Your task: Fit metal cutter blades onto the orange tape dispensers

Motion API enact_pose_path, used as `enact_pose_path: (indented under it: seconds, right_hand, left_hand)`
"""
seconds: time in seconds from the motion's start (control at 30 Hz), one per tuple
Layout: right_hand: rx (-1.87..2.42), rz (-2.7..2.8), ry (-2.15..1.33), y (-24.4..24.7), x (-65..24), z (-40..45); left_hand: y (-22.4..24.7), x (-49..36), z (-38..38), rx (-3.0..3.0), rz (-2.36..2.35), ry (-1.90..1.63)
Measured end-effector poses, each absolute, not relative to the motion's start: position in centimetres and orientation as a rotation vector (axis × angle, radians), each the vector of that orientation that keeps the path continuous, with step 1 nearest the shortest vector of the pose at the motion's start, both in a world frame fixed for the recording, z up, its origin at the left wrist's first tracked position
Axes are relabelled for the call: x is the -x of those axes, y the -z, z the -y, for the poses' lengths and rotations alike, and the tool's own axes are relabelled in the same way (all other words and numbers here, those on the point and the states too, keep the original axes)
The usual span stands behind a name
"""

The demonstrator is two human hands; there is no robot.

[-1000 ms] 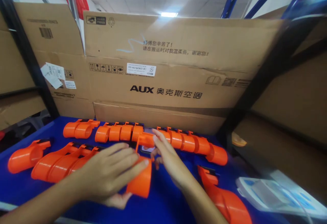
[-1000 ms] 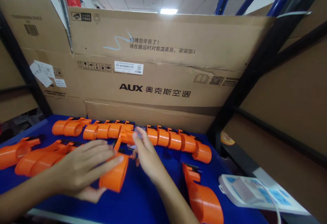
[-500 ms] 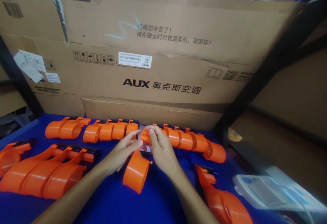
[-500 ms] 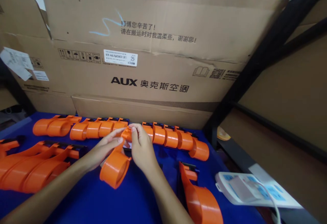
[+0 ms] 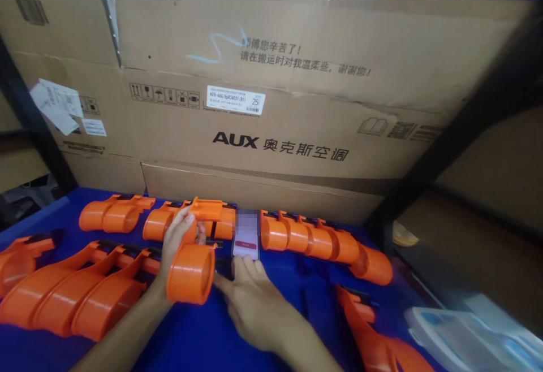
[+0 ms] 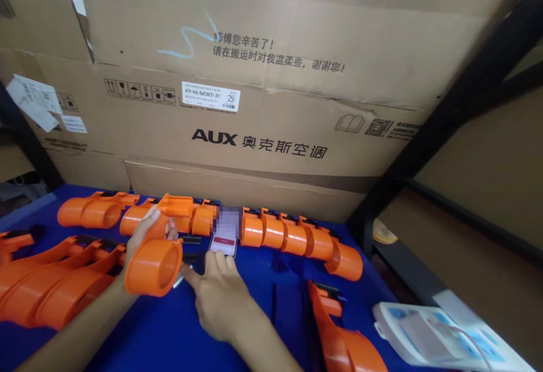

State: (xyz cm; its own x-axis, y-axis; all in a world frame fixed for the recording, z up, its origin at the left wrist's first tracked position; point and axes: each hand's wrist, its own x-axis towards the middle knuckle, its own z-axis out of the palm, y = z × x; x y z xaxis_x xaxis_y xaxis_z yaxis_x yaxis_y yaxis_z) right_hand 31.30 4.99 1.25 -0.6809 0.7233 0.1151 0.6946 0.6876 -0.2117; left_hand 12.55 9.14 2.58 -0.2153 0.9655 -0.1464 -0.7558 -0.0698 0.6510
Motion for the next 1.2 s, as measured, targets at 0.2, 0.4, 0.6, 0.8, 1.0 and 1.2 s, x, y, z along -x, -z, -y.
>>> enact_pose_path:
  seconds: [0.2,0.4,0.6,0.8,1.0,1.2]
  right_hand:
    - [1.115,2.676,0.015,0.7,-30.6,-5.4]
    - [1.058,2.694,0.123,0.5,-31.1,-5.7]
    - [1.192,2.570,-0.104,-1.3,-32.3,-5.4]
    - [1.170,1.861,-0.661,-4.4,-35.1,-6.6]
    - [1.109,1.443,-0.812,-4.3,-35.6,-7.7]
    - [1.079,1.432,-0.862,-3.7,-34.8,-7.9]
  left_hand:
    - [-1.6,-13.1,-8.9,-0.444,-0.713,-1.666]
    - [-0.8,-14.1,-8.5,-0.375,-0.720,-1.603]
    - [-0.4,-14.0,-8.4,-0.385,-0.768,-1.565]
    - [0.0,-14.3,-8.3,-0.801,-0.890,-1.377]
    - [-0.1,-15.4,-6.9,-0.914,-0.939,-1.309]
    - [0.2,-15.5,-6.9,-0.968,-0.960,-1.241]
